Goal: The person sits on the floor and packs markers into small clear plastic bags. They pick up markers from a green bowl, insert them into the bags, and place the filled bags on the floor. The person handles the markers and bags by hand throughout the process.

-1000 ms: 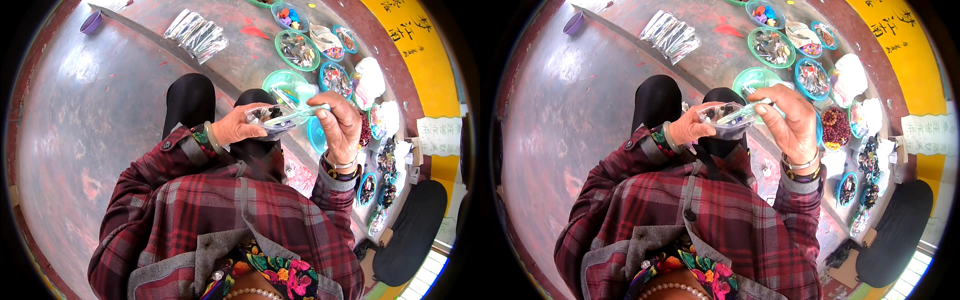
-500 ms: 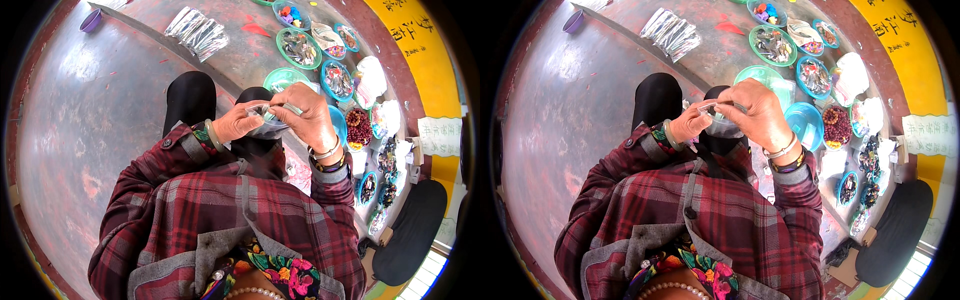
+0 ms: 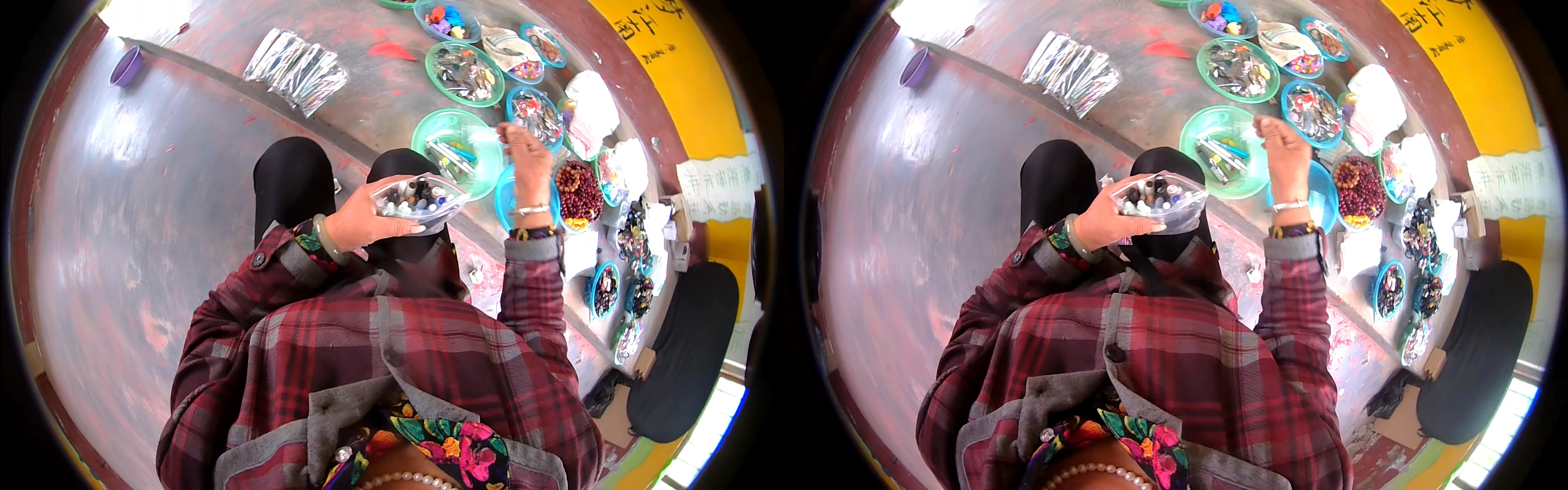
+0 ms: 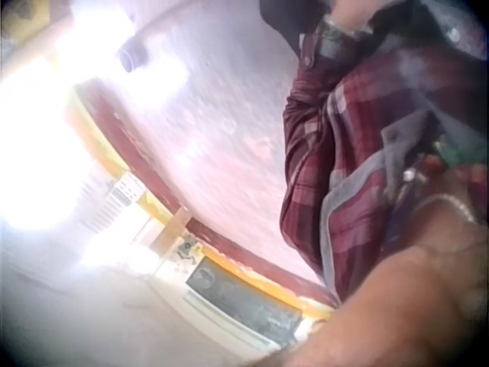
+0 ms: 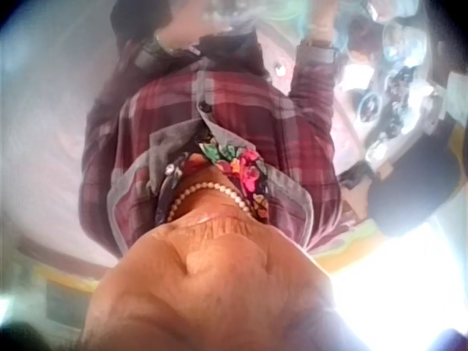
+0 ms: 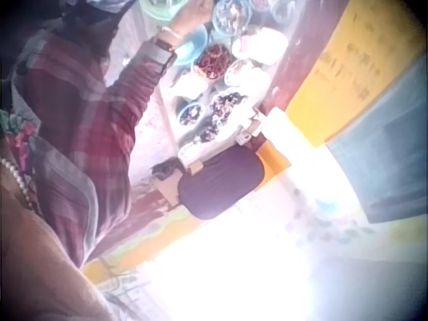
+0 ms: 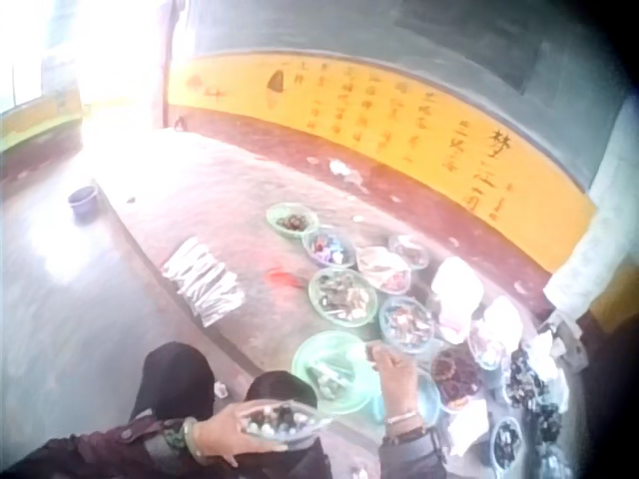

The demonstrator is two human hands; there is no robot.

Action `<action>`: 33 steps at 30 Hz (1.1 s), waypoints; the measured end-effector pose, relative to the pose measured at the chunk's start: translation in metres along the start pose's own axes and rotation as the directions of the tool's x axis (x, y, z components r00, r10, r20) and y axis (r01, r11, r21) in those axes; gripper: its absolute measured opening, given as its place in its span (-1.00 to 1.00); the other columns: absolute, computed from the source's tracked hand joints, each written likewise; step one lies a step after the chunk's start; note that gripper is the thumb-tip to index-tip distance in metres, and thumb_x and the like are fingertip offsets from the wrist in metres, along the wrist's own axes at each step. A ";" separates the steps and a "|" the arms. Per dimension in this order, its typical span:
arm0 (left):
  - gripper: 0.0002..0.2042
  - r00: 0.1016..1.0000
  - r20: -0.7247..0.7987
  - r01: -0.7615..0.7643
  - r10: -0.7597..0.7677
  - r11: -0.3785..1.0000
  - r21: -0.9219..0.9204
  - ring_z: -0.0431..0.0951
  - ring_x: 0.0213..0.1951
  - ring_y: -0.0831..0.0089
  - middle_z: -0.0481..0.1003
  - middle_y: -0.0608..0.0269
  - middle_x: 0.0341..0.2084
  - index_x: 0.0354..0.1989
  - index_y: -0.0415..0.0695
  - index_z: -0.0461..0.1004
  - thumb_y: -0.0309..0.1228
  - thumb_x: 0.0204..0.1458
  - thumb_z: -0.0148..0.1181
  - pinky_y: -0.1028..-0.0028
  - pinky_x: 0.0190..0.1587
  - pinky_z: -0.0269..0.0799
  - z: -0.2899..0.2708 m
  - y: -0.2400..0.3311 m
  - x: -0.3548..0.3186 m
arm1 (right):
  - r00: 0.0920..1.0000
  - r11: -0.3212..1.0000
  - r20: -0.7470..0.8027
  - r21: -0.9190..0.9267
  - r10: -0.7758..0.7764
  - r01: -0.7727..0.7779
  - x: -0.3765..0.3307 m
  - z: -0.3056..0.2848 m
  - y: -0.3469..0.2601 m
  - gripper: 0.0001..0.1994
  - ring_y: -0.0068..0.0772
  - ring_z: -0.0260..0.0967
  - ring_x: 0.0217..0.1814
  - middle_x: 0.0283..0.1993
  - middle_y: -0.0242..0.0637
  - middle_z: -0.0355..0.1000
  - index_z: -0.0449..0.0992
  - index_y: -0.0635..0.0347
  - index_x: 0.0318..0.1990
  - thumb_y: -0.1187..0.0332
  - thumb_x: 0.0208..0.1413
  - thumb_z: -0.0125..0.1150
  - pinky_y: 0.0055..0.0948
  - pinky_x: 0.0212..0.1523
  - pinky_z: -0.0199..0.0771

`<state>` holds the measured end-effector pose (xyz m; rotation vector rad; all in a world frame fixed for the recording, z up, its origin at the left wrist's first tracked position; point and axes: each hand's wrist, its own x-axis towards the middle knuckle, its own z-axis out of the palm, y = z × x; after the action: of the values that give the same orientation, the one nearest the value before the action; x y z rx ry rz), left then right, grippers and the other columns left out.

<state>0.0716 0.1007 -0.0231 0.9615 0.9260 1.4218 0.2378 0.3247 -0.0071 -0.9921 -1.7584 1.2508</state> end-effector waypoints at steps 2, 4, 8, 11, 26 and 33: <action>-0.43 0.998 -0.036 0.048 -0.046 0.998 0.051 0.37 -0.13 0.63 0.42 0.31 -0.15 0.09 -0.29 0.23 -0.54 -0.15 0.31 0.54 -0.05 0.32 0.000 0.001 -0.001 | 0.995 0.984 0.025 -0.152 0.093 -0.088 0.013 -0.011 0.074 -0.80 -0.60 0.40 -0.42 -0.45 -0.36 0.51 0.58 0.23 -0.33 0.29 0.04 0.15 -0.56 -0.41 0.33; -0.45 0.999 -0.037 0.022 -0.019 0.997 0.073 0.36 -0.07 0.56 0.41 0.25 -0.11 0.07 -0.32 0.23 -0.51 -0.13 0.30 0.49 0.03 0.26 -0.001 0.001 -0.001 | 0.982 0.910 0.060 -0.389 0.177 -0.140 0.013 -0.014 0.139 -0.79 -0.36 0.44 -0.44 -0.48 -0.24 0.50 0.59 0.14 -0.36 0.22 -0.01 0.14 -0.43 -0.40 0.38; -0.45 0.998 -0.050 0.030 -0.026 0.997 0.075 0.37 -0.08 0.57 0.41 0.26 -0.12 0.08 -0.32 0.22 -0.53 -0.13 0.29 0.51 0.01 0.28 -0.005 -0.006 -0.001 | 0.965 0.759 0.135 -0.644 0.227 -0.089 0.002 0.003 0.198 -0.79 -0.02 0.42 -0.34 -0.42 -0.07 0.46 0.59 0.04 -0.39 0.19 -0.11 0.10 -0.19 -0.28 0.40; -0.45 0.998 -0.046 0.041 -0.038 0.996 0.076 0.37 -0.08 0.57 0.41 0.26 -0.12 0.07 -0.31 0.24 -0.55 -0.15 0.29 0.52 0.00 0.29 -0.004 -0.003 0.001 | 0.954 0.680 0.173 -0.732 0.244 -0.041 0.002 0.017 0.219 -0.81 -0.02 0.43 -0.31 -0.41 -0.07 0.46 0.58 0.08 -0.43 0.27 -0.14 0.06 -0.17 -0.24 0.40; -0.45 0.998 -0.045 0.044 -0.040 0.994 0.097 0.38 -0.08 0.56 0.41 0.24 -0.11 0.06 -0.31 0.25 -0.60 -0.17 0.29 0.52 0.01 0.29 -0.003 0.002 0.005 | 0.884 0.378 0.165 -0.926 0.436 -0.014 0.026 0.050 0.279 -0.73 -0.02 0.44 -0.20 -0.29 0.05 0.46 0.55 0.29 -0.36 0.31 -0.18 0.08 -0.20 -0.15 0.42; -0.45 0.993 -0.069 0.097 -0.094 0.995 0.040 0.38 -0.07 0.57 0.41 0.24 -0.10 0.06 -0.32 0.24 -0.60 -0.17 0.28 0.52 0.01 0.29 -0.002 0.000 0.003 | 0.919 0.492 0.092 -0.862 0.384 -0.119 0.015 0.049 0.275 -0.78 -0.06 0.45 -0.23 -0.34 0.00 0.47 0.57 0.18 -0.42 0.29 -0.24 0.15 -0.20 -0.17 0.42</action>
<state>0.0700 0.1036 -0.0240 0.8941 1.0426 1.3650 0.2341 0.3807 -0.2814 -1.7495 -2.6180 0.6228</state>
